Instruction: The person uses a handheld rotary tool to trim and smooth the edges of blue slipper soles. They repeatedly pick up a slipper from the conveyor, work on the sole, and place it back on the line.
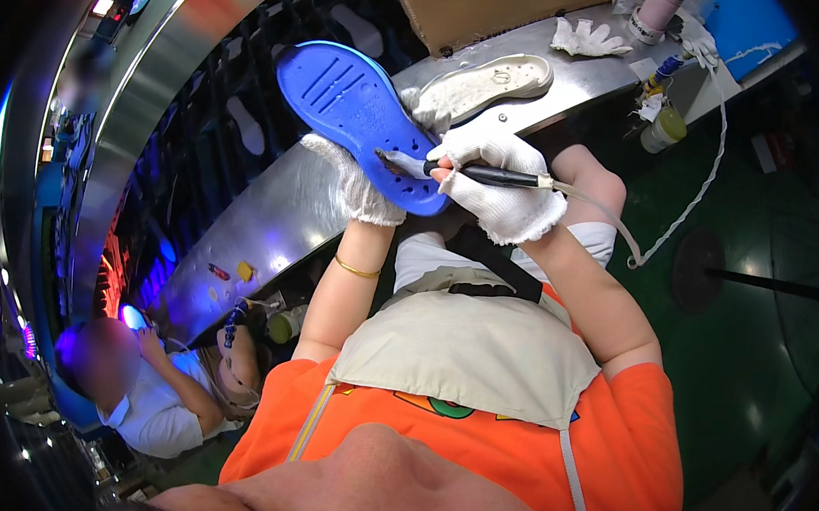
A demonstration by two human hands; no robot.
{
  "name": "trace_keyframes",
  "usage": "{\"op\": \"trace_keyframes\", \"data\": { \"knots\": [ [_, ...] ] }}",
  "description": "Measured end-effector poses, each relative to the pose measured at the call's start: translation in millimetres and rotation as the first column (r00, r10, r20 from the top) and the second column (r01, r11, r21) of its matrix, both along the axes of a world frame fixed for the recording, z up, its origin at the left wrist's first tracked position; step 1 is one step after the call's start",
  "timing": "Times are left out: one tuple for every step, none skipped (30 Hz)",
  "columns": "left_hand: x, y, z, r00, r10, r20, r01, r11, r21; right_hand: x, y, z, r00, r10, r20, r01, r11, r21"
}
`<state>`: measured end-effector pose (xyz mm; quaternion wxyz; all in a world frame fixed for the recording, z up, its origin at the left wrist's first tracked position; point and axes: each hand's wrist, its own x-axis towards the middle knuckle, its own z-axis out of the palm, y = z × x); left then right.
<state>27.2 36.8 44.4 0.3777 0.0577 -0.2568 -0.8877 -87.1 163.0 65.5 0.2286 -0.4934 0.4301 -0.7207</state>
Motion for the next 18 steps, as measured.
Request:
{"op": "trace_keyframes", "data": {
  "knots": [
    [1.4,-1.3,-0.6,0.996,-0.037,-0.076,0.04,0.999,0.033,3.4,1.1,0.8,1.0,0.021,-0.003,-0.021,0.999,0.037],
    [1.5,-5.3,-3.6,0.986,-0.073,-0.153,0.083,0.995,0.062,8.4,3.0,2.1,0.999,0.042,-0.005,-0.042,0.996,0.074],
    [1.0,-11.4,-8.7,0.968,-0.105,-0.229,0.128,0.988,0.088,11.6,4.2,2.9,0.998,0.062,-0.006,-0.061,0.992,0.111],
    [-3.4,-20.0,-8.8,0.958,-0.186,-0.219,0.183,0.983,-0.033,9.8,4.6,2.3,0.985,0.109,0.134,-0.129,0.98,0.152],
    [-2.9,-20.2,-10.3,0.965,-0.167,-0.203,0.159,0.986,-0.056,6.2,5.4,0.9,0.951,0.146,0.272,-0.2,0.963,0.182],
    [-2.3,-19.7,-11.0,0.971,-0.148,-0.188,0.135,0.988,-0.079,2.5,5.8,-0.6,0.897,0.174,0.407,-0.274,0.94,0.203],
    [-4.2,-14.5,-0.4,0.976,-0.137,-0.17,0.121,0.988,-0.101,0.0,6.3,-3.4,0.824,0.183,0.536,-0.341,0.916,0.212],
    [-2.3,-10.1,11.7,0.993,-0.072,-0.089,0.067,0.996,-0.061,0.5,4.1,-6.5,0.846,0.119,0.52,-0.244,0.954,0.177],
    [-0.9,-12.1,13.0,0.986,-0.119,-0.113,0.112,0.991,-0.07,-4.0,4.6,-6.2,0.922,0.061,0.384,-0.165,0.955,0.244],
    [0.4,-14.0,13.7,0.977,-0.164,-0.138,0.155,0.985,-0.079,-1.5,4.1,-8.8,0.937,0.082,0.339,-0.157,0.967,0.199],
    [0.6,-15.7,13.7,0.964,-0.209,-0.161,0.197,0.976,-0.09,1.5,3.3,-13.2,0.951,0.101,0.293,-0.151,0.977,0.152],
    [-1.0,-17.6,12.9,0.974,-0.199,-0.104,0.188,0.977,-0.102,1.3,3.2,-17.2,0.981,0.116,0.159,-0.137,0.982,0.129],
    [-1.4,-22.9,9.9,0.973,-0.205,-0.109,0.193,0.975,-0.114,6.0,3.3,-14.3,0.915,0.203,0.348,-0.251,0.963,0.099],
    [-0.2,-30.5,6.0,0.971,-0.211,-0.114,0.197,0.972,-0.126,2.2,4.0,-14.3,0.904,0.201,0.377,-0.302,0.924,0.233],
    [2.4,-34.8,3.9,0.969,-0.217,-0.119,0.201,0.97,-0.138,-3.7,4.1,-15.3,0.893,0.194,0.406,-0.351,0.864,0.36],
    [4.7,-28.2,16.4,0.966,-0.242,-0.092,0.221,0.957,-0.189,-6.6,2.5,-16.3,0.793,0.272,0.544,-0.452,0.862,0.228],
    [3.8,-28.5,20.7,0.97,-0.241,-0.021,0.231,0.946,-0.226,-8.5,4.4,-11.0,0.722,0.21,0.659,-0.46,0.858,0.231],
    [2.6,-29.4,23.2,0.97,-0.237,0.051,0.242,0.934,-0.261,-9.0,4.6,-10.9,0.785,0.179,0.593,-0.376,0.898,0.227]
  ]
}}
